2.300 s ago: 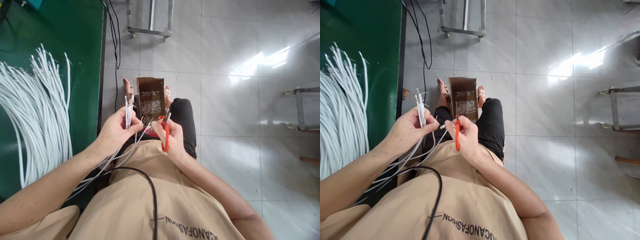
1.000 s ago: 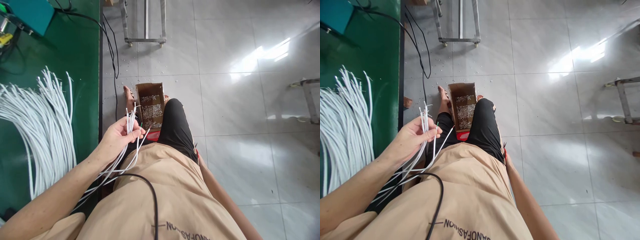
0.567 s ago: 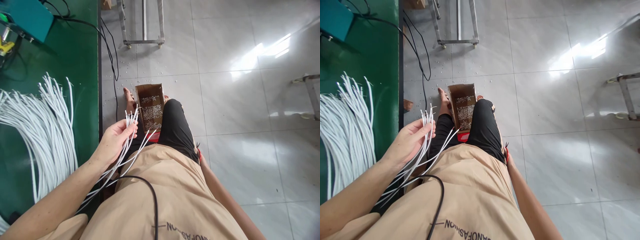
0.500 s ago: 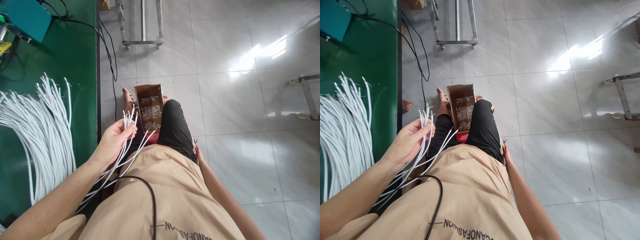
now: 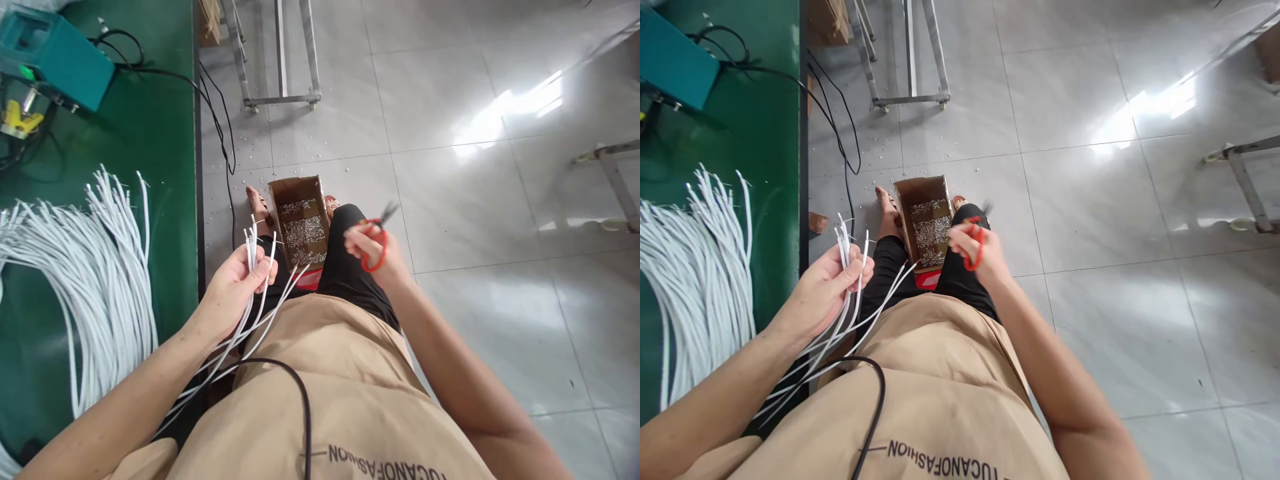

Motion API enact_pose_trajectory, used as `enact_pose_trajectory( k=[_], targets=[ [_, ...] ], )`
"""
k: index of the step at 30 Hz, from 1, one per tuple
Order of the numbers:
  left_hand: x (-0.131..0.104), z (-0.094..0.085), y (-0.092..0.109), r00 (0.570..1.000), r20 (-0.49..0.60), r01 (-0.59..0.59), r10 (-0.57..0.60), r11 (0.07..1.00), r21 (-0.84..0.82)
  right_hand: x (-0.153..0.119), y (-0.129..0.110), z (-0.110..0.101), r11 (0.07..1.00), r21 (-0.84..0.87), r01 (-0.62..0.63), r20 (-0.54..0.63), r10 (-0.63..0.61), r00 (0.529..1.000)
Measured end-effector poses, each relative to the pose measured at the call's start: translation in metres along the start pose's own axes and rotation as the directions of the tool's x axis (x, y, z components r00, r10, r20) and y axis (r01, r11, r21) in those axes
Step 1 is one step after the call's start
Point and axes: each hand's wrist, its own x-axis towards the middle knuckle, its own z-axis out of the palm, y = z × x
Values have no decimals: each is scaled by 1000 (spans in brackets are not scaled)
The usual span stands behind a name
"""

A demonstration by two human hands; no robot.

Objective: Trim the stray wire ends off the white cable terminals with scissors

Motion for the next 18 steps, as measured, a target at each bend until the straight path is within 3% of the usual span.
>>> enact_pose_trajectory(
  k=[1,4,7,10,15,18],
  targets=[
    [-1,0,0,1000,9,-1,1,1000,-1,8,-15,22,999,36,22,139,-27,990],
    [-2,1,2,999,36,5,-5,1000,-23,15,-43,73,992,123,3,402,-53,914],
    [-3,2,4,998,55,18,-15,997,-69,9,-47,93,987,133,-96,551,7,834],
    [-5,2,7,997,66,36,-30,994,-103,0,-45,95,980,144,-141,593,29,805],
    [-5,1,8,994,92,63,-51,990,-123,-19,-49,98,994,103,-24,475,-28,880],
    [-3,1,5,1000,17,15,-14,994,-104,-31,-47,101,998,49,-25,441,1,898]
  ],
)
